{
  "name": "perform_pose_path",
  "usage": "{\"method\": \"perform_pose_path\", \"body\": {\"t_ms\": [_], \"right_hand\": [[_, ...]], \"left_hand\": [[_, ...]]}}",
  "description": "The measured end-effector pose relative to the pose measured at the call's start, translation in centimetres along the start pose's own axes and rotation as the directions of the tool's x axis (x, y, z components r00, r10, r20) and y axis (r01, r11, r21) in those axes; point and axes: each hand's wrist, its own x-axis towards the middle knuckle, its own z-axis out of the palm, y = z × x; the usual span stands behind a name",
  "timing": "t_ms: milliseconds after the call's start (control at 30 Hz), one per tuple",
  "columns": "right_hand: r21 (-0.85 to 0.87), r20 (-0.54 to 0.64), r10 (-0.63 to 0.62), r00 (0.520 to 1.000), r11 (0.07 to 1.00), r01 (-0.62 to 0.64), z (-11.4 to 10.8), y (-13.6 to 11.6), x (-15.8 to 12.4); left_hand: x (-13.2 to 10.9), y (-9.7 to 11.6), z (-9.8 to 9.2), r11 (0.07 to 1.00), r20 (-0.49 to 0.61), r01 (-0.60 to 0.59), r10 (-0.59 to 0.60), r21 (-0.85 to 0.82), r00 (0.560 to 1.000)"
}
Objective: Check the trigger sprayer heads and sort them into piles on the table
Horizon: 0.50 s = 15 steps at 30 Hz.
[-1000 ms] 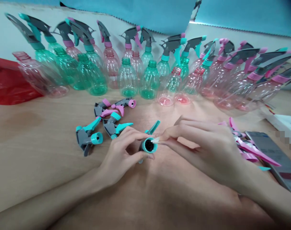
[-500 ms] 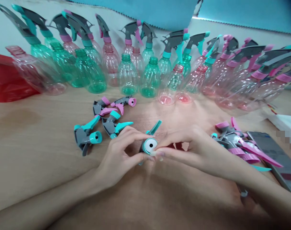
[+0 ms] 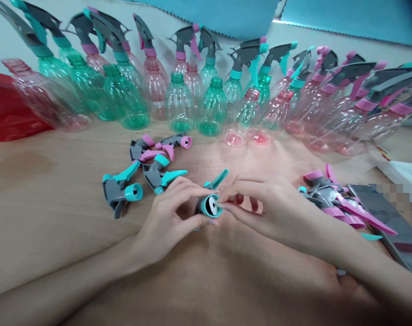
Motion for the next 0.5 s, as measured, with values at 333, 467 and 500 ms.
{"method": "perform_pose_path", "body": {"t_ms": [333,467,500], "right_hand": [[-0.034,-0.021,-0.007,1.000,0.999,0.006,0.32,-0.13,-0.10],[-0.038,-0.036,-0.068,0.997,0.997,0.067,0.45,0.01,-0.18],[-0.035,-0.037,-0.078,0.996,0.996,0.077,0.44,0.00,-0.19]], "left_hand": [[-0.12,-0.27,0.01,1.000,0.004,-0.009,0.009,0.010,1.000],[-0.09,-0.27,0.05,1.000,0.014,-0.015,0.015,0.009,1.000],[-0.11,-0.27,0.03,1.000,0.017,-0.017,0.017,0.009,1.000]]}}
